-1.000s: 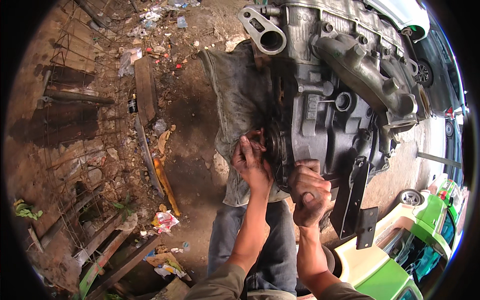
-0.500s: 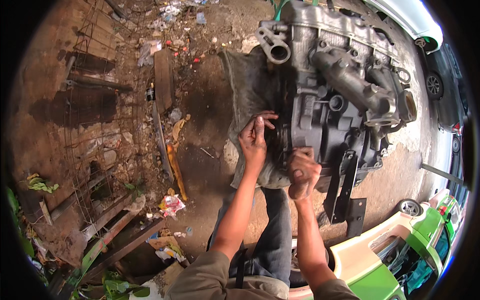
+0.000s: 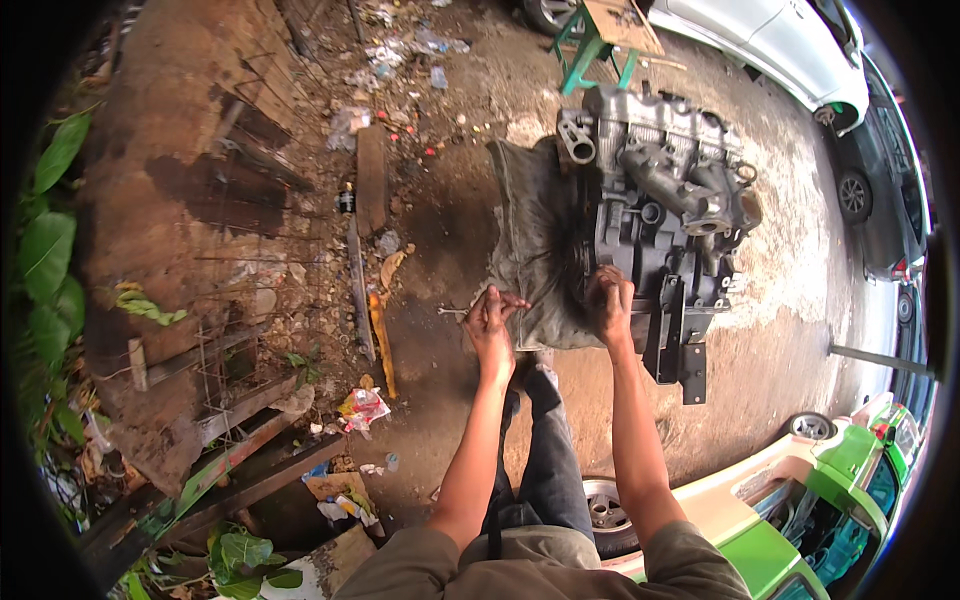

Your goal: The person uses a wrench to loosen and remove bolts from a car engine resting on a cloth on the ground. They repeatedly reach for bolts, turn them, and place them on a nearby cardboard box. The person continues to remove additional bolts from the engine throughout the clip.

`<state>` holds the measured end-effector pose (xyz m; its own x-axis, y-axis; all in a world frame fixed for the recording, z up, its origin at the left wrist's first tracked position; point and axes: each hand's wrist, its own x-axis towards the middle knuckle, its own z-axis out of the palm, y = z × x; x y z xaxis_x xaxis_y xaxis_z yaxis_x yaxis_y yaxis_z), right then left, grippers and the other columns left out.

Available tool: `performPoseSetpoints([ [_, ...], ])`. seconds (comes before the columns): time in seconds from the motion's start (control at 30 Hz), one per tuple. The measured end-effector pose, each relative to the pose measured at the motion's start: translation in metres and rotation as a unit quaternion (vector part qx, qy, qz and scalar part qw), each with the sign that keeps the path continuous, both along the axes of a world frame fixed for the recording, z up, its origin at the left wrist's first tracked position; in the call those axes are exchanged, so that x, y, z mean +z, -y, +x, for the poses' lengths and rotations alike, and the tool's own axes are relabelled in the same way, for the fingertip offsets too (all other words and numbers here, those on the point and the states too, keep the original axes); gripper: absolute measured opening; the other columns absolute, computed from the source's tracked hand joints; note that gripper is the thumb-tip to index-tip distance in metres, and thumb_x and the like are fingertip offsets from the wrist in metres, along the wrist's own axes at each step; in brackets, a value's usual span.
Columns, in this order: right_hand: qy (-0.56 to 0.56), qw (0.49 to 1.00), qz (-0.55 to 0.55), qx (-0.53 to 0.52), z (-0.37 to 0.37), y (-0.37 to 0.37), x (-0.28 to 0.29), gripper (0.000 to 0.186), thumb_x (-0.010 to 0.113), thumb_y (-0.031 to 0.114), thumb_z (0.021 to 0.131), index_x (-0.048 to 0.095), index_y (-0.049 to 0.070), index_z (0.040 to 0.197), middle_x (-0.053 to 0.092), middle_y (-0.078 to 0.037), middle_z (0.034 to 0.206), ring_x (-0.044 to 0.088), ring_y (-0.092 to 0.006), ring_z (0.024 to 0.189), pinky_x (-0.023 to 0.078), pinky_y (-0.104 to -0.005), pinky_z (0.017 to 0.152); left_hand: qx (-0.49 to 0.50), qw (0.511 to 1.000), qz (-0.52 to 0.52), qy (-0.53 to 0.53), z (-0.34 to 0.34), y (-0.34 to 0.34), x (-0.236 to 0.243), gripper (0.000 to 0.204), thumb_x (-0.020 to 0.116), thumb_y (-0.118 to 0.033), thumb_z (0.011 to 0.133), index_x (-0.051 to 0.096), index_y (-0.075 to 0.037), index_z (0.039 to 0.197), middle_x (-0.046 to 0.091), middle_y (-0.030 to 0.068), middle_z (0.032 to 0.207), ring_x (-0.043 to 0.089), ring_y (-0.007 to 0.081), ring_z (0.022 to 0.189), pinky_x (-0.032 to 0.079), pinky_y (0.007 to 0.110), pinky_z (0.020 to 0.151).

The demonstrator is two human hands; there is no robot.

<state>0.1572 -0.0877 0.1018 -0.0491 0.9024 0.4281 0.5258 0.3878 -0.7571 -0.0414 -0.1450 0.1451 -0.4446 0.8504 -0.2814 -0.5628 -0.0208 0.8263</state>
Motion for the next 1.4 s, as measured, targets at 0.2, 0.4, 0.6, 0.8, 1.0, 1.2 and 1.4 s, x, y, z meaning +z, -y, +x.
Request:
performPoseSetpoints([
  [0.2, 0.003, 0.989, -0.144, -0.013, -0.014, 0.005, 0.032, 0.039, 0.042, 0.019, 0.097, 0.065, -0.005, 0.077, 0.066, -0.013, 0.069, 0.062, -0.0204, 0.063, 0.047, -0.0345, 0.062, 0.013, 1.000, -0.021, 0.002, -0.029, 0.035, 0.033, 0.034, 0.061, -0.031, 0.102, 0.061, -0.003, 0.082, 0.063, 0.0087, 0.076, 0.065, 0.0188, 0.071, 0.056, 0.035, 0.070],
  [0.4, 0.046, 0.980, -0.192, 0.029, -0.064, 0.031, 0.074, 0.022, 0.056, 0.013, 0.094, 0.070, -0.003, 0.099, 0.069, -0.025, 0.091, 0.068, -0.0402, 0.088, 0.052, -0.0433, 0.078, 0.073, 0.992, -0.102, -0.027, -0.056, 0.060, 0.045, 0.036, 0.063, -0.035, 0.100, 0.063, -0.004, 0.083, 0.065, 0.0078, 0.074, 0.065, 0.0168, 0.069, 0.054, 0.032, 0.067],
  [0.6, 0.020, 0.943, -0.295, 0.150, -0.118, 0.060, 0.088, 0.021, 0.054, 0.013, 0.094, 0.069, 0.001, 0.101, 0.071, -0.019, 0.084, 0.071, -0.0334, 0.080, 0.053, -0.0397, 0.075, 0.112, 0.989, -0.079, -0.056, -0.085, 0.090, 0.049, 0.042, 0.064, -0.041, 0.099, 0.063, -0.003, 0.080, 0.066, 0.0068, 0.075, 0.063, 0.0151, 0.068, 0.050, 0.031, 0.065],
  [0.8, 0.000, 0.906, -0.355, 0.232, -0.160, 0.058, 0.043, 0.020, 0.054, 0.008, 0.092, 0.068, 0.003, 0.106, 0.070, -0.018, 0.083, 0.070, -0.0267, 0.078, 0.053, -0.0366, 0.071, 0.127, 0.980, -0.147, -0.035, -0.122, 0.109, 0.007, 0.039, 0.064, -0.040, 0.100, 0.064, -0.004, 0.083, 0.066, 0.0053, 0.075, 0.063, 0.0149, 0.068, 0.051, 0.030, 0.066],
  [1.0, 0.119, 0.894, -0.368, 0.227, -0.209, 0.058, -0.089, 0.019, 0.060, 0.010, 0.088, 0.070, 0.006, 0.104, 0.069, -0.020, 0.081, 0.070, -0.0323, 0.076, 0.054, -0.0391, 0.071, 0.139, 0.966, -0.218, 0.019, -0.174, 0.121, -0.113, 0.029, 0.061, -0.030, 0.102, 0.065, -0.004, 0.091, 0.067, 0.0056, 0.075, 0.062, 0.0129, 0.066, 0.049, 0.027, 0.060],
  [1.2, 0.218, 0.845, -0.434, 0.221, -0.249, 0.061, -0.292, 0.020, 0.065, 0.010, 0.085, 0.071, 0.007, 0.103, 0.071, -0.021, 0.086, 0.070, -0.0374, 0.079, 0.056, -0.0422, 0.074, 0.097, 0.954, -0.282, 0.013, -0.223, 0.131, -0.280, 0.029, 0.057, -0.025, 0.104, 0.066, -0.004, 0.087, 0.068, 0.0054, 0.075, 0.061, 0.0113, 0.061, 0.048, 0.026, 0.057],
  [1.4, 0.358, 0.743, -0.470, 0.315, -0.277, 0.059, -0.463, 0.040, 0.063, 0.015, 0.086, 0.067, 0.013, 0.126, 0.061, -0.019, 0.131, 0.061, -0.0360, 0.116, 0.051, -0.0453, 0.099, 0.089, 0.958, -0.269, 0.052, -0.242, 0.142, -0.413, 0.031, 0.057, -0.028, 0.104, 0.065, -0.003, 0.087, 0.068, 0.0063, 0.078, 0.061, 0.0113, 0.063, 0.048, 0.026, 0.059],
])
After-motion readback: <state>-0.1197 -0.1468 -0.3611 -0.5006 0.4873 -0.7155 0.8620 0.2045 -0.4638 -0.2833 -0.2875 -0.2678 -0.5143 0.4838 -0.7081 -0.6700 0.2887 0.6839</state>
